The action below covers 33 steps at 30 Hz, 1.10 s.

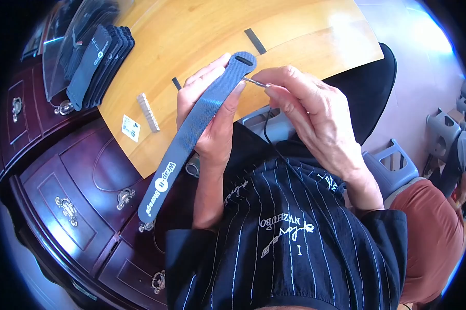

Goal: Using a small tool to clear out excess material from pre-cut holes in rubber storage straps.

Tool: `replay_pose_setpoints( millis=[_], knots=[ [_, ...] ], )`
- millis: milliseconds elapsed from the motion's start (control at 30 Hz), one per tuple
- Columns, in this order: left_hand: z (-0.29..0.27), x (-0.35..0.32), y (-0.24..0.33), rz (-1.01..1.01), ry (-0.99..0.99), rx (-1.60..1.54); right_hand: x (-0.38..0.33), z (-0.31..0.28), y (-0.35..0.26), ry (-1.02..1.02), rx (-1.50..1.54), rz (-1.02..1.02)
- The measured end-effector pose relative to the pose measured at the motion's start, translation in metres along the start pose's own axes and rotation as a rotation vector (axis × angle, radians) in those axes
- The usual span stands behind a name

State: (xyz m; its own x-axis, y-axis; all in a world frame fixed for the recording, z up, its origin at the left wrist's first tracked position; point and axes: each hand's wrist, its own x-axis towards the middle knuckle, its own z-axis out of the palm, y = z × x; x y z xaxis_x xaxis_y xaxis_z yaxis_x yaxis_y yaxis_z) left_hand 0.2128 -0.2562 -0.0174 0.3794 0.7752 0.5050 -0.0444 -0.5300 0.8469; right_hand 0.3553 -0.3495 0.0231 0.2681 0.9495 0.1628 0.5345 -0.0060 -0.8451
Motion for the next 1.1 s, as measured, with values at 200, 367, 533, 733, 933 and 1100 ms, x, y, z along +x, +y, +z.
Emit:
replay_pose_setpoints(
  millis=[200, 367, 533, 733, 933, 1100],
  knots=[
    [0.005, -0.006, 0.0, -0.079, 0.061, -0.111, 0.003, -0.008, 0.001, -0.173, 0.568, 0.389],
    [0.002, -0.009, -0.001, -0.104, 0.051, -0.051, 0.002, 0.002, 0.003, -0.03, 0.291, 0.127],
    [-0.005, 0.001, 0.002, 0.181, -0.057, 0.254, 0.0, 0.005, 0.004, 0.074, -0.05, -0.063],
    [-0.003, 0.007, -0.001, 0.306, -0.041, 0.329, 0.006, -0.007, -0.001, -0.179, 1.061, 0.62],
    [-0.004, 0.003, 0.007, 0.29, -0.027, 0.302, 0.002, -0.005, -0.001, -0.052, 0.253, 0.068],
    [0.0, 0.002, 0.005, 0.253, -0.019, 0.276, 0.0, 0.001, -0.001, 0.045, 0.226, 0.048]
  ],
)
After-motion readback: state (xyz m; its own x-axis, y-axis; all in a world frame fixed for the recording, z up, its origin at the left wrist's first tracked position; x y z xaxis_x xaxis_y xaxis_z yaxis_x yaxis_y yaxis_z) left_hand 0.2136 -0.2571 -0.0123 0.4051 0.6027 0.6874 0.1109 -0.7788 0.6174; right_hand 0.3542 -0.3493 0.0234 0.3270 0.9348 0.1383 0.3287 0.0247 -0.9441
